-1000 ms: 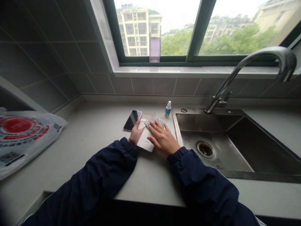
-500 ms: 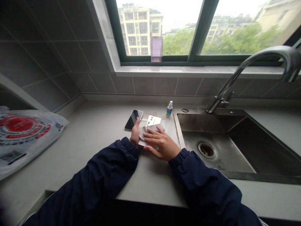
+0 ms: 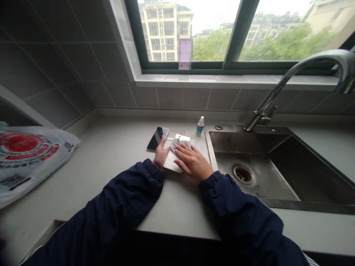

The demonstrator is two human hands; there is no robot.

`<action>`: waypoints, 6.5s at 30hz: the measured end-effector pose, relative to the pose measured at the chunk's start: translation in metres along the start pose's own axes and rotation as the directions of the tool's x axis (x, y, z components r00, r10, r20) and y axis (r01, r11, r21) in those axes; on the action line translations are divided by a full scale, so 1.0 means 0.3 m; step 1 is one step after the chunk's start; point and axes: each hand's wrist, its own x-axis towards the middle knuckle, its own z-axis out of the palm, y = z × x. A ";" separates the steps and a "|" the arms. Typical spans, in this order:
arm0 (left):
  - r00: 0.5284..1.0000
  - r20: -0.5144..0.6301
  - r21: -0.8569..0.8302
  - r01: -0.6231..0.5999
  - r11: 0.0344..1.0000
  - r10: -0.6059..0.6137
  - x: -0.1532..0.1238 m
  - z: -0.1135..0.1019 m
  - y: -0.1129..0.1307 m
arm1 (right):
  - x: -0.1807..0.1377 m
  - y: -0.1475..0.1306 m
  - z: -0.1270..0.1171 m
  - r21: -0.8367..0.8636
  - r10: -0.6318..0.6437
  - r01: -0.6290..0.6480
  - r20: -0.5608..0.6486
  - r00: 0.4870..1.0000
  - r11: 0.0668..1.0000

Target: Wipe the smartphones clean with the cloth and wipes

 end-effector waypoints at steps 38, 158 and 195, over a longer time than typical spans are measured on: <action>0.996 -0.033 0.006 0.085 0.996 -0.085 -0.007 0.031 0.009 | -0.003 0.005 0.007 -0.008 0.087 -0.087 -0.041 0.995 0.996; 0.988 -0.129 0.030 -0.080 0.996 0.083 0.002 0.041 -0.018 | 0.003 -0.043 -0.026 0.203 -0.041 0.032 0.041 0.998 0.979; 0.993 -0.016 -0.002 -0.115 0.993 0.115 -0.014 0.031 0.006 | -0.005 -0.037 -0.025 0.113 -0.034 0.046 -0.103 0.994 0.993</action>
